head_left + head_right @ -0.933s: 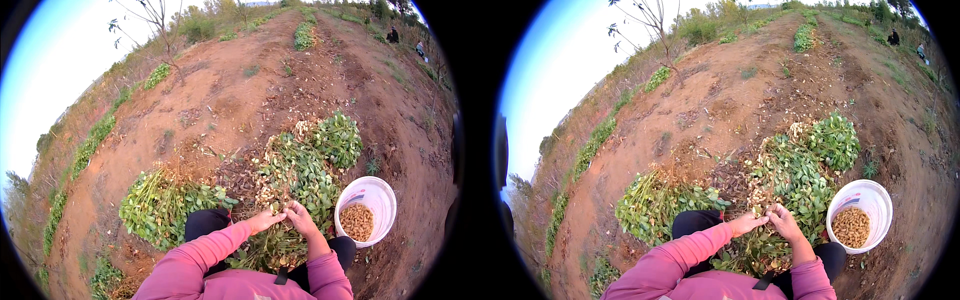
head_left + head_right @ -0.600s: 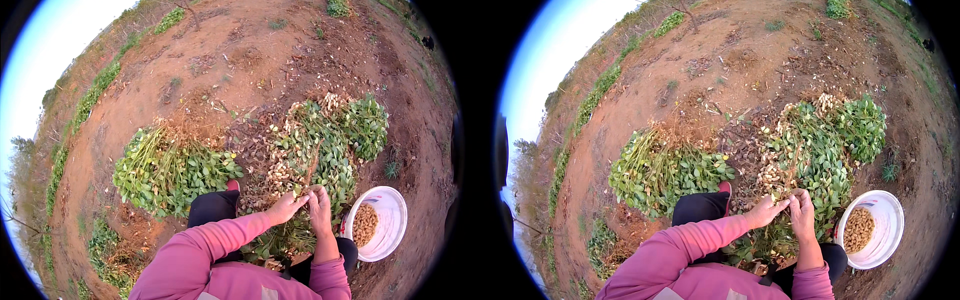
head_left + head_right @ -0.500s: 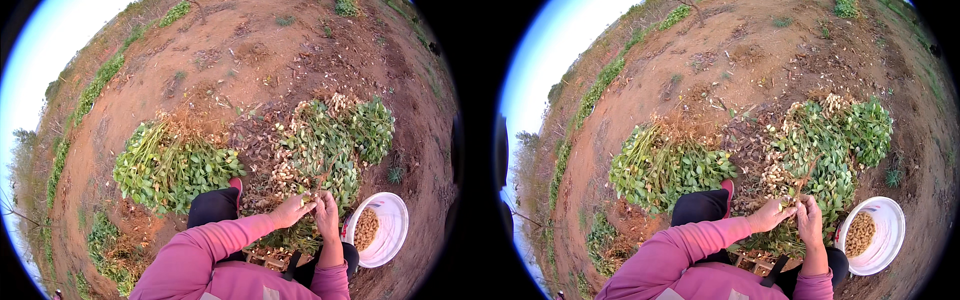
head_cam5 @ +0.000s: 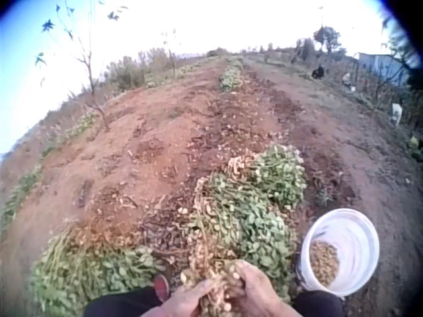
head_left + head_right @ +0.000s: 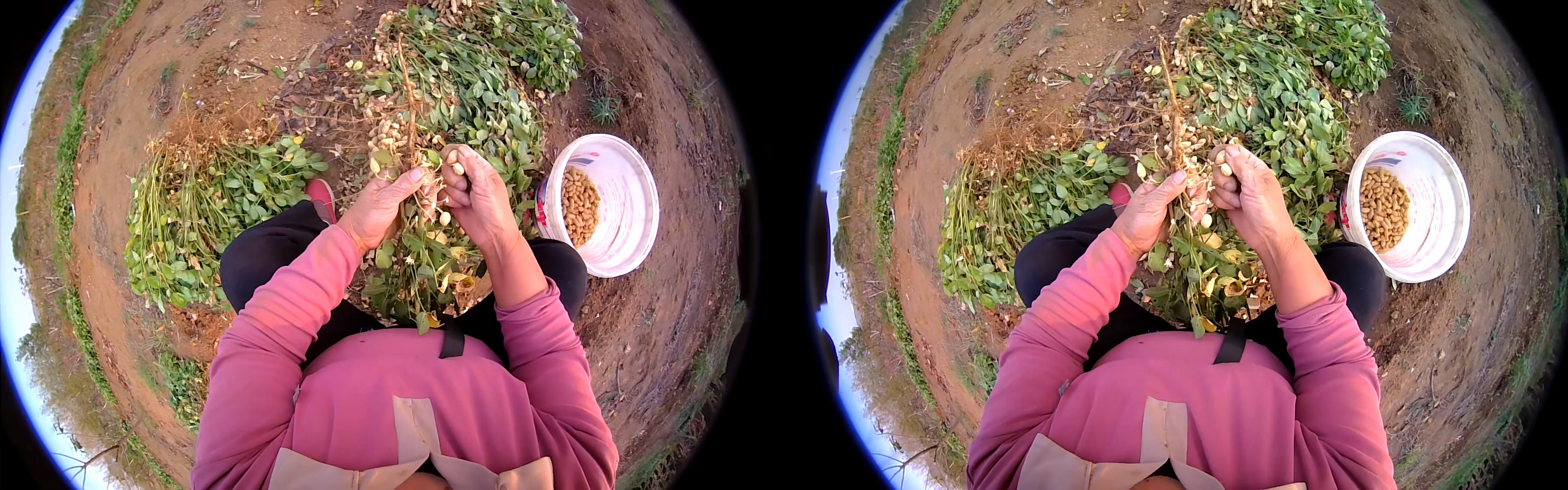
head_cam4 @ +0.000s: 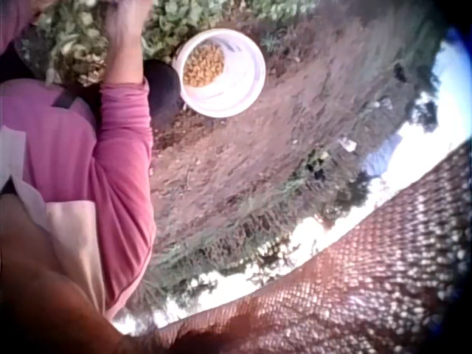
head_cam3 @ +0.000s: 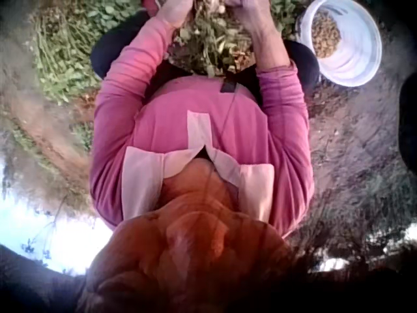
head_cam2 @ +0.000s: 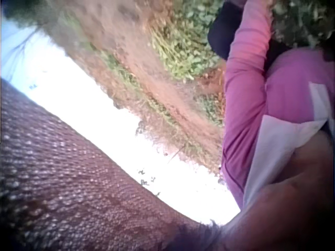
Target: The person sits on the ground and removes peanuts from their stems by hand. The shelled peanuts are placed into a white bucket, while the empty stems are discarded onto a pile on the ground.
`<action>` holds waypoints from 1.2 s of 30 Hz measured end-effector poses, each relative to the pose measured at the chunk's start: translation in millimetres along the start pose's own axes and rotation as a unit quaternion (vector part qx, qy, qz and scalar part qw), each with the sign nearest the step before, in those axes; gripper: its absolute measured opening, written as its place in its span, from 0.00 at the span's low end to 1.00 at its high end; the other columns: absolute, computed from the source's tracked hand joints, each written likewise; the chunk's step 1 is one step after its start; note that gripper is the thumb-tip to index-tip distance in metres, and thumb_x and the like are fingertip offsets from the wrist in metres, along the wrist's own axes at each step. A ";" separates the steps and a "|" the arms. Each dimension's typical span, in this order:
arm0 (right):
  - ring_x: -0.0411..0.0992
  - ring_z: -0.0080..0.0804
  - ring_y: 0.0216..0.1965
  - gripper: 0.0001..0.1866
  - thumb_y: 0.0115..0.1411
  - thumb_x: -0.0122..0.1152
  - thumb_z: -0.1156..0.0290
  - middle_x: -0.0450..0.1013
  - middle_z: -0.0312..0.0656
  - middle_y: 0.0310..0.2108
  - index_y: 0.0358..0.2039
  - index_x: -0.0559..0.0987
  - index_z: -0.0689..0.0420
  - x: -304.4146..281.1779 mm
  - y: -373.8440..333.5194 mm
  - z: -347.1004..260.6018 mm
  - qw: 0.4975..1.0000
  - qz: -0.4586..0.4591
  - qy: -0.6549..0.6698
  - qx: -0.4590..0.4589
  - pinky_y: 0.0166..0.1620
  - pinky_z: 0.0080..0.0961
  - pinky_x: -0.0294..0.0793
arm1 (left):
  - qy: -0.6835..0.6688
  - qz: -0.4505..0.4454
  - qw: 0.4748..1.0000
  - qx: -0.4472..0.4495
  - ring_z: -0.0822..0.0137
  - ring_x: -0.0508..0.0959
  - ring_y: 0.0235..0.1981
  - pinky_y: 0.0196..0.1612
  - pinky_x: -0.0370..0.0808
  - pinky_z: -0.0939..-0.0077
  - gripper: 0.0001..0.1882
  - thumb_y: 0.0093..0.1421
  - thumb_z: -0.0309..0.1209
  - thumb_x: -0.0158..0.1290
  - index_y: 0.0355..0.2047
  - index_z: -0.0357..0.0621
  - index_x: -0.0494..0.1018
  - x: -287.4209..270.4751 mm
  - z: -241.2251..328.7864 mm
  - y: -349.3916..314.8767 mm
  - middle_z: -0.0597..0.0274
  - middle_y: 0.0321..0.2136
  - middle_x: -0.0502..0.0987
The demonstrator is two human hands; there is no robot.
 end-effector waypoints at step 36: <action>0.73 0.35 0.39 0.20 0.62 0.54 0.67 0.74 0.50 0.41 0.53 0.69 0.61 -87.5 -36.4 -101.2 0.730 0.085 -0.668 -0.116 0.43 0.28 0.71 | 0.801 0.460 0.321 0.209 0.48 0.78 0.34 0.34 0.73 0.57 0.13 0.60 0.35 0.52 0.37 0.38 0.64 23.4 301.0 -171.8 0.47 0.31 0.76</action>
Point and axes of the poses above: each hand's wrist, its own y-axis towards the middle knuckle, its own x-axis out of the palm, z = x × y, the point moved 10 cm from there along y, towards the middle knuckle
